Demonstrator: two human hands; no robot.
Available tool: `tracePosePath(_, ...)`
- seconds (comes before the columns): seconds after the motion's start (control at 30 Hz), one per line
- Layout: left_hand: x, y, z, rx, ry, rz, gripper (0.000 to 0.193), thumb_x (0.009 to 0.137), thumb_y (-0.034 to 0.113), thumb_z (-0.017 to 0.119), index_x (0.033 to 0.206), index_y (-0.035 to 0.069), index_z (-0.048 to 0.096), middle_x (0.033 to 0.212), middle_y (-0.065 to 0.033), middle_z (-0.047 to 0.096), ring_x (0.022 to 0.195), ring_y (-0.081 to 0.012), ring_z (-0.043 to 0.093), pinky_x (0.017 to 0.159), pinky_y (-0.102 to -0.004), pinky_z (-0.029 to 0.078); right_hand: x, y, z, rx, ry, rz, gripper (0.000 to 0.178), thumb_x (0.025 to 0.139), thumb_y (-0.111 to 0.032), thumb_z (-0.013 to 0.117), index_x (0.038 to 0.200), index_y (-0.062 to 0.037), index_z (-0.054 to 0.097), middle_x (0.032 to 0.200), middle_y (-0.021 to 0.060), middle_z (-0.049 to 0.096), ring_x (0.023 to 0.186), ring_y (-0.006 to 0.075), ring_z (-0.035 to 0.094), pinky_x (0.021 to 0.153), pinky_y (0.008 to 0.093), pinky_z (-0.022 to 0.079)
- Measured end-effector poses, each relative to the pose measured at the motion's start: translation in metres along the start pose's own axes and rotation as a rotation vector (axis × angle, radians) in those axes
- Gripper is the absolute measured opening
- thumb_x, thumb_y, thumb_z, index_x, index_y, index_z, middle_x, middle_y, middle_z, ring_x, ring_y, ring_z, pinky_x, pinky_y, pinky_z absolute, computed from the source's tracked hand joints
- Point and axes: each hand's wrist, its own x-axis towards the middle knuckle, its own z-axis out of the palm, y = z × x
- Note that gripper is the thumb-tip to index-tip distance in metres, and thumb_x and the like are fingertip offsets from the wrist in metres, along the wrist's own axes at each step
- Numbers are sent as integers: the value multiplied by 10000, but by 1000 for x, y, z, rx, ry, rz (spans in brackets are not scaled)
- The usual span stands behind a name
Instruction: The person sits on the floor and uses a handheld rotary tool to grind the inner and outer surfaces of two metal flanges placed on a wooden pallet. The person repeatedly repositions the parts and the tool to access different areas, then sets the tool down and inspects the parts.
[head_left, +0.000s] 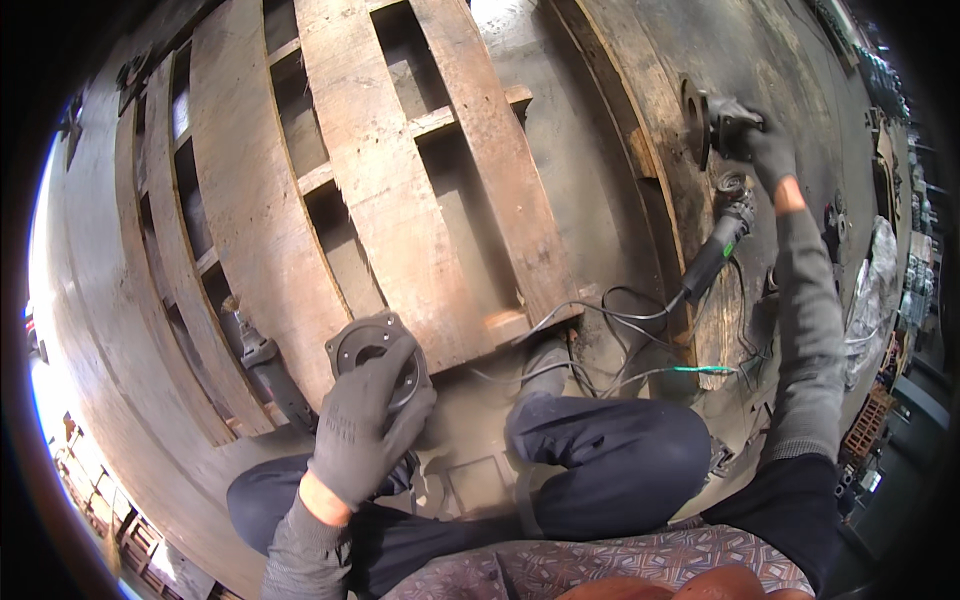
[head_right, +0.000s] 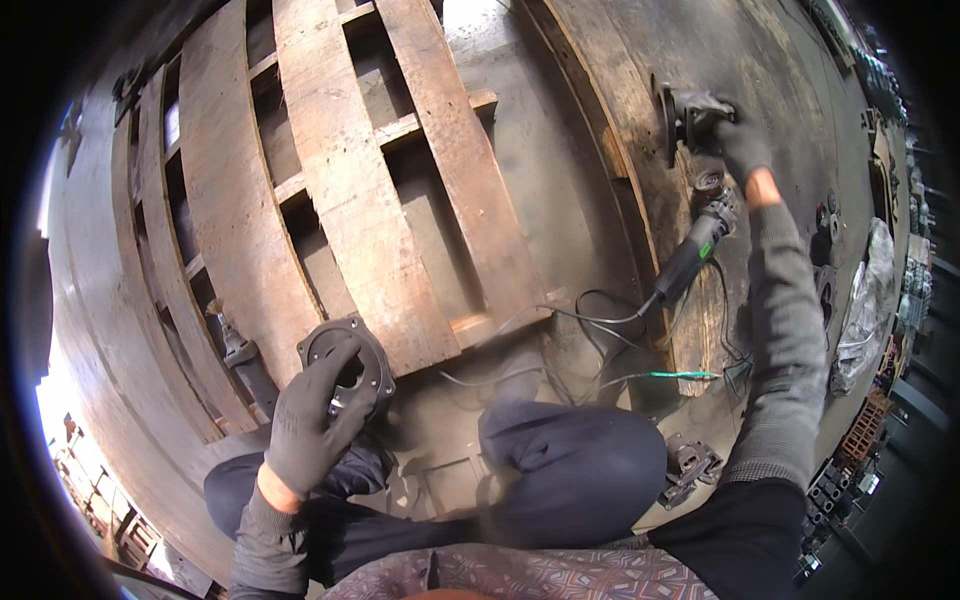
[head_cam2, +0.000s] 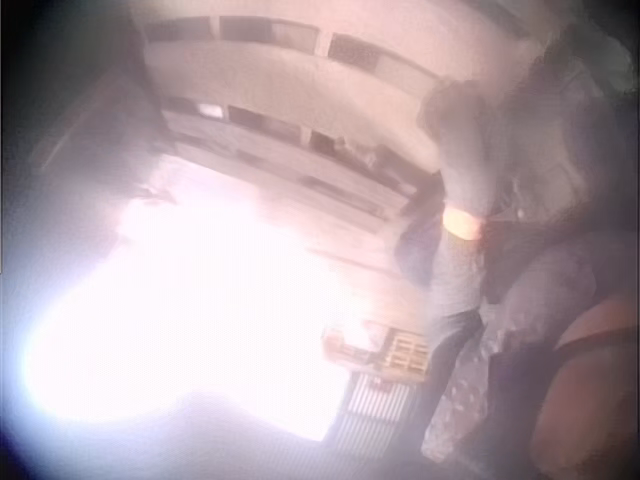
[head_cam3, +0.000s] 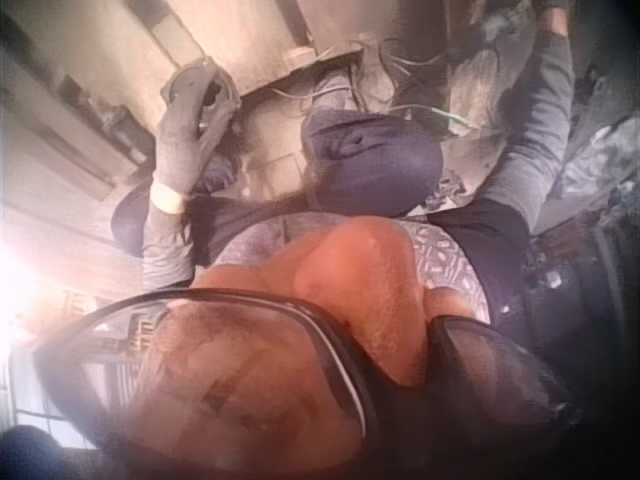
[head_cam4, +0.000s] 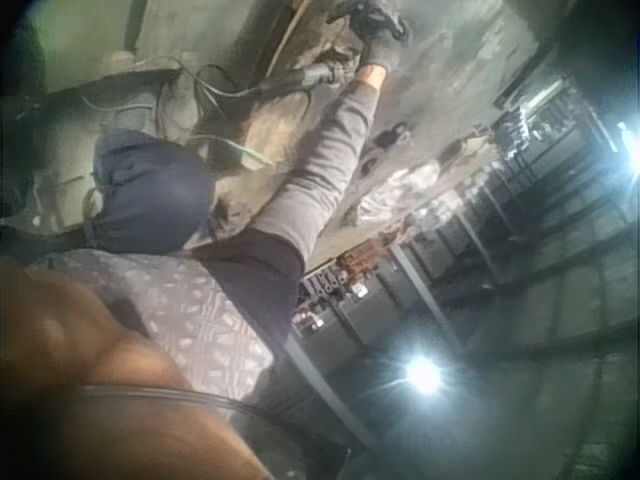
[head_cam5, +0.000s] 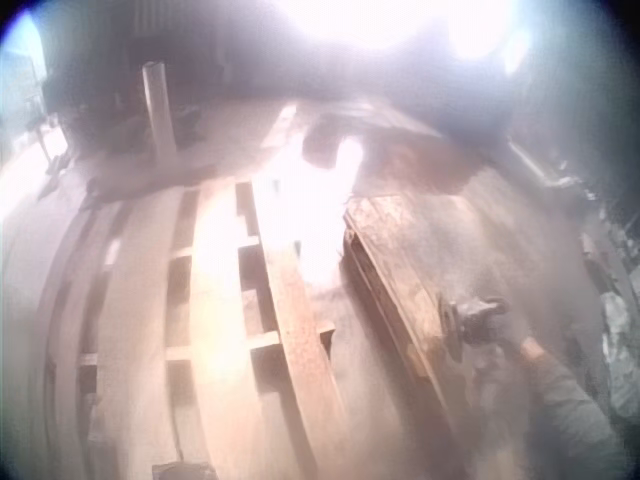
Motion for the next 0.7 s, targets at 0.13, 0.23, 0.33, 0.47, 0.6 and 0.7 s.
tracePosePath(0.13, -6, -3, 11, -42, 14, -13, 512, 960, 220, 759, 1409, 35, 595, 1067, -208, 698, 988, -418, 672, 865, -485, 536, -139, -6, 39, 626, -129, 247, 380, 884, 2, 545, 1235, 19, 691, 1101, 121, 743, 908, 238, 756, 798, 353, 638)
tracePosePath(0.23, -13, -2, 31, -194, 47, -149, 497, 947, 150, 752, 1402, 19, 603, 1128, -164, 689, 1031, -331, 686, 951, -390, 536, -227, -11, 99, 797, -294, 26, 370, 984, 2, 587, 1352, -3, 623, 1221, 99, 711, 1125, 199, 703, 916, 331, 601)
tracePosePath(0.33, -16, 2, 59, -279, 120, -261, 492, 1007, 229, 710, 1431, 11, 587, 1143, -130, 696, 1041, -252, 692, 919, -372, 547, -291, -23, 134, 1015, -407, 244, 347, 1021, -45, 597, 1362, 18, 611, 1263, 89, 697, 1123, 182, 695, 948, 321, 585)
tracePosePath(0.47, -5, -13, 81, -909, 153, -374, 557, 1053, 267, 668, 1508, -9, 505, 1178, -102, 701, 1047, -145, 679, 894, -281, 568, -344, -36, 171, 1192, -562, 352, 356, 1012, -37, 596, 1362, 27, 607, 1258, 95, 699, 1102, 188, 704, 950, 334, 591)
tracePosePath(0.6, -10, -35, 90, -1051, 64, -315, 394, 1044, 133, 632, 1393, -47, 600, 1198, -82, 711, 1058, -134, 671, 955, -261, 545, -370, -42, 186, 1182, -675, 414, 370, 981, -5, 592, 1349, 31, 612, 1238, 102, 708, 1092, 184, 711, 944, 330, 592)
tracePosePath(0.7, -18, -49, 103, -913, 73, -389, 310, 1031, 87, 621, 1303, -61, 640, 1188, -77, 721, 1064, -129, 669, 989, -251, 526, -372, -41, 190, 948, -696, 450, 392, 928, 20, 576, 1317, 35, 624, 1123, 87, 734, 955, 171, 719, 838, 301, 582)
